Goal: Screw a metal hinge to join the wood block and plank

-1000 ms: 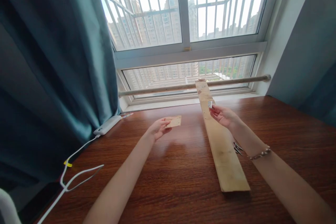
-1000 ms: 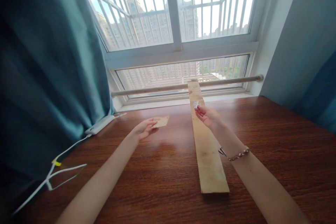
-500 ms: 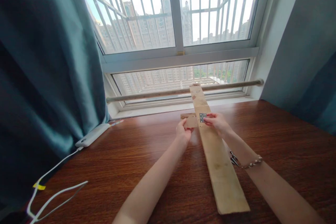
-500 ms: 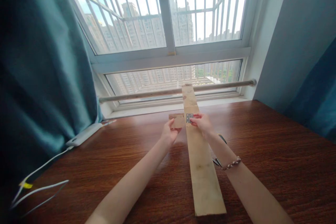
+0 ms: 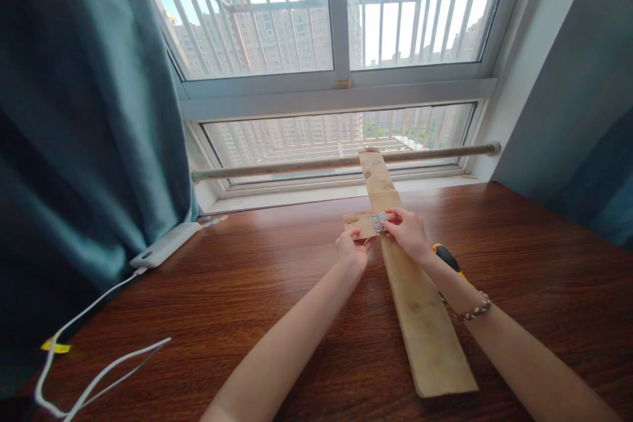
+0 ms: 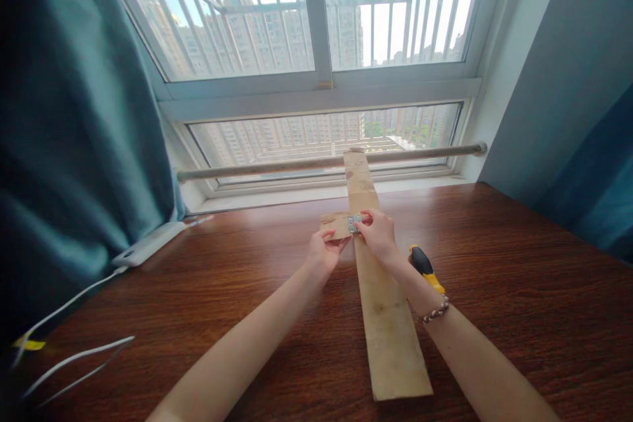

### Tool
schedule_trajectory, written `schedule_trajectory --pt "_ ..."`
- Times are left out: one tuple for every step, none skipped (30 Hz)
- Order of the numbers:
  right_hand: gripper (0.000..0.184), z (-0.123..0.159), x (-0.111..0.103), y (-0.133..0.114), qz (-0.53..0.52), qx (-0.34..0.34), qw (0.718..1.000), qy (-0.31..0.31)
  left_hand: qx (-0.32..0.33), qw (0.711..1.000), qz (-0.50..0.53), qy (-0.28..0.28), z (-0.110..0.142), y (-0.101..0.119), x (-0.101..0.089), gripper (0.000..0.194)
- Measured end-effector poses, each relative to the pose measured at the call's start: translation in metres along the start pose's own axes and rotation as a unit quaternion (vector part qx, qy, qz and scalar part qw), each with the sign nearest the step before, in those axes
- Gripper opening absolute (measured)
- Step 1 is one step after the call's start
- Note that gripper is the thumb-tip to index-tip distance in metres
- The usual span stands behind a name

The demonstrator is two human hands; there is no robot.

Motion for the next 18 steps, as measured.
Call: schedule_trajectory --pt "0.029 0.002 0.0 -0.002 0.013 -0.012 1.0 0.003 0.001 1.0 0.004 0.002 0.001 0.0 0.0 0.022" --pt "0.028 0.003 0.0 -0.005 0.027 -0.024 0.999 0.006 0.001 1.0 0.008 0.004 0.002 -0.001 0.0 0.021" --pt "0.028 0.005 0.0 -0.006 0.042 -0.037 0.998 0.009 0.001 1.0 0.013 0.007 0.004 -0.002 0.0 0.019" --pt "0.027 0.006 0.0 -0.008 0.058 -0.051 0.997 0.013 0.002 1.0 0.018 0.009 0.006 -0.004 0.0 0.018" --pt "0.026 0.007 0.0 -0.009 0.074 -0.065 0.995 0.016 0.004 1.0 0.024 0.01 0.008 -0.005 0.0 0.016" --pt "0.025 0.007 0.001 -0.009 0.091 -0.079 0.993 0.02 0.007 1.0 0.029 0.01 0.009 -0.007 0.0 0.014" --pt "0.023 0.008 0.002 -0.009 0.106 -0.093 0.99 0.023 0.011 0.999 0.031 0.008 0.011 -0.009 0.001 0.012" --pt "0.022 0.008 0.002 -0.01 0.118 -0.106 0.987 0.025 0.014 0.999 0.03 0.002 0.012 -0.01 0.002 0.011" --pt "0.022 0.009 0.003 -0.009 0.128 -0.116 0.985 0.024 0.013 1.0 0.024 -0.007 0.013 -0.011 0.003 0.011" --pt "0.021 0.009 0.004 -0.009 0.136 -0.123 0.983 0.023 0.006 1.0 0.011 -0.018 0.014 -0.013 0.004 0.012" --pt "0.021 0.009 0.004 -0.009 0.141 -0.128 0.981 0.023 -0.001 1.0 -0.004 -0.028 0.014 -0.014 0.005 0.013" --pt "0.02 0.009 0.004 -0.009 0.146 -0.131 0.98 0.023 -0.009 0.999 -0.019 -0.038 0.013 -0.015 0.006 0.015" --pt "0.019 0.009 0.005 -0.009 0.151 -0.134 0.979 0.023 -0.016 0.998 -0.033 -0.046 0.012 -0.015 0.006 0.015" --pt "0.019 0.009 0.005 -0.009 0.156 -0.138 0.978 0.024 -0.021 0.997 -0.044 -0.051 0.01 -0.015 0.005 0.015" --pt "0.019 0.009 0.005 -0.009 0.162 -0.141 0.976 0.025 -0.024 0.997 -0.053 -0.053 0.008 -0.016 0.005 0.015" --pt "0.019 0.009 0.005 -0.009 0.167 -0.143 0.975 0.028 -0.026 0.997 -0.058 -0.053 0.006 -0.016 0.004 0.015" --pt "0.019 0.009 0.005 -0.009 0.171 -0.144 0.974 0.031 -0.027 0.996 -0.063 -0.051 0.005 -0.016 0.003 0.014" --pt "0.02 0.009 0.005 -0.009 0.175 -0.143 0.974 0.034 -0.028 0.996 -0.066 -0.048 0.004 -0.017 0.001 0.013"
Point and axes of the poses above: each hand's wrist, its own z-axis away from the middle knuckle, its own x-axis out of the palm, y = z × x, the point moved 3 cm from there along -z, towards the middle knuckle, and after that the axes turned 6 degrees about y, right-handed, at the moved point
